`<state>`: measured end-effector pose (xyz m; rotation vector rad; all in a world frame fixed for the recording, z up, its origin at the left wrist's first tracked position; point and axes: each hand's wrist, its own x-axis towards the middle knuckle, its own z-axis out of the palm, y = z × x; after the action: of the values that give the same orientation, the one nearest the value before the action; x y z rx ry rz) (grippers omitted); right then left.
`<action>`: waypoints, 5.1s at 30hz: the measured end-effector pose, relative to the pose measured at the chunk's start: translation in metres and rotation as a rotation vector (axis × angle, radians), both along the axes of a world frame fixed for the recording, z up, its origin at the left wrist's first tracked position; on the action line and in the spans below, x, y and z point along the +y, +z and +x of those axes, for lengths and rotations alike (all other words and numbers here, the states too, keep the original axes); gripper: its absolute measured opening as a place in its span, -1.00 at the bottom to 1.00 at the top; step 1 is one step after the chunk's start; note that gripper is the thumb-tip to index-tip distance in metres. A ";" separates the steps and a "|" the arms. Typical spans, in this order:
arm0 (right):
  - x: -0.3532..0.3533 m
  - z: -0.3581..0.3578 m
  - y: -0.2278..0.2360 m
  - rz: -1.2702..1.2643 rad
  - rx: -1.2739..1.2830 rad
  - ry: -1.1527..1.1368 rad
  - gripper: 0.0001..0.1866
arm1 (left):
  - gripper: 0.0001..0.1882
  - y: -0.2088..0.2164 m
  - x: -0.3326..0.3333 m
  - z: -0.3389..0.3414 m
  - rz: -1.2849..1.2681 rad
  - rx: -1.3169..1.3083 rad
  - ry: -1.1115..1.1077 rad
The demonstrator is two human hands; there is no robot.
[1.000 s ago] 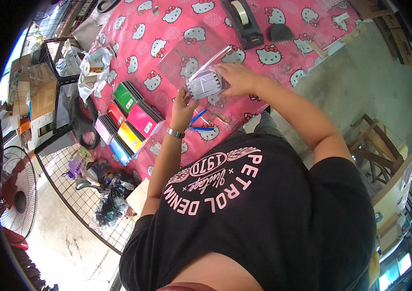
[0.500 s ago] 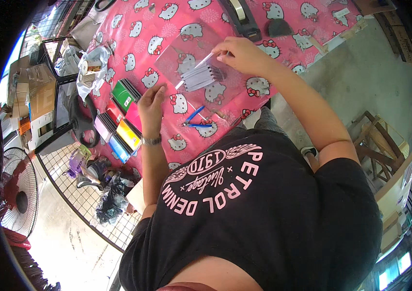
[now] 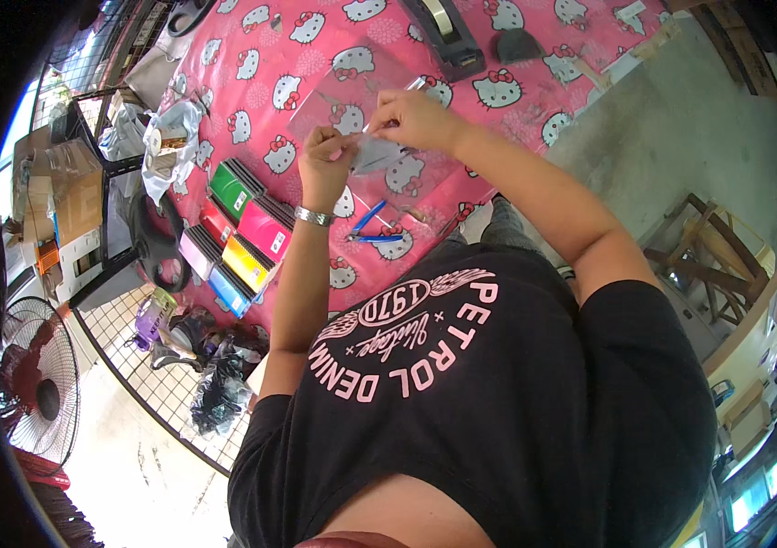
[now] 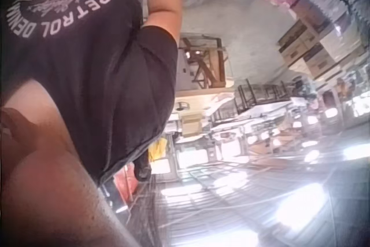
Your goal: The person places colorful notepads into clear plastic bags, seals the bags using adhesive tape from a dispenser, and then sorts the packaged notepads into a cardboard box.
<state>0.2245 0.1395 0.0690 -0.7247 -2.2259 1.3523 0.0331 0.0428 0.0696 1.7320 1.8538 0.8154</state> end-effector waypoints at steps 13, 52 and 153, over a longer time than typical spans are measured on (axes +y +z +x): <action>-0.029 0.017 -0.006 0.556 0.040 0.151 -0.69 | -0.70 0.010 -0.040 0.011 0.133 0.072 -0.148; 0.058 -0.043 0.019 -0.253 -0.176 0.562 -0.65 | -0.61 0.007 -0.008 -0.002 -0.217 -0.108 0.196; -0.057 -0.394 -0.071 0.143 -0.552 -0.053 -0.33 | -0.59 0.004 -0.244 -0.175 0.398 -1.611 0.938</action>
<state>-0.1700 0.0820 -0.0024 -1.2084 -2.6596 1.0376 -0.1421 -0.2009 0.0731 -0.1789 1.1048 2.0904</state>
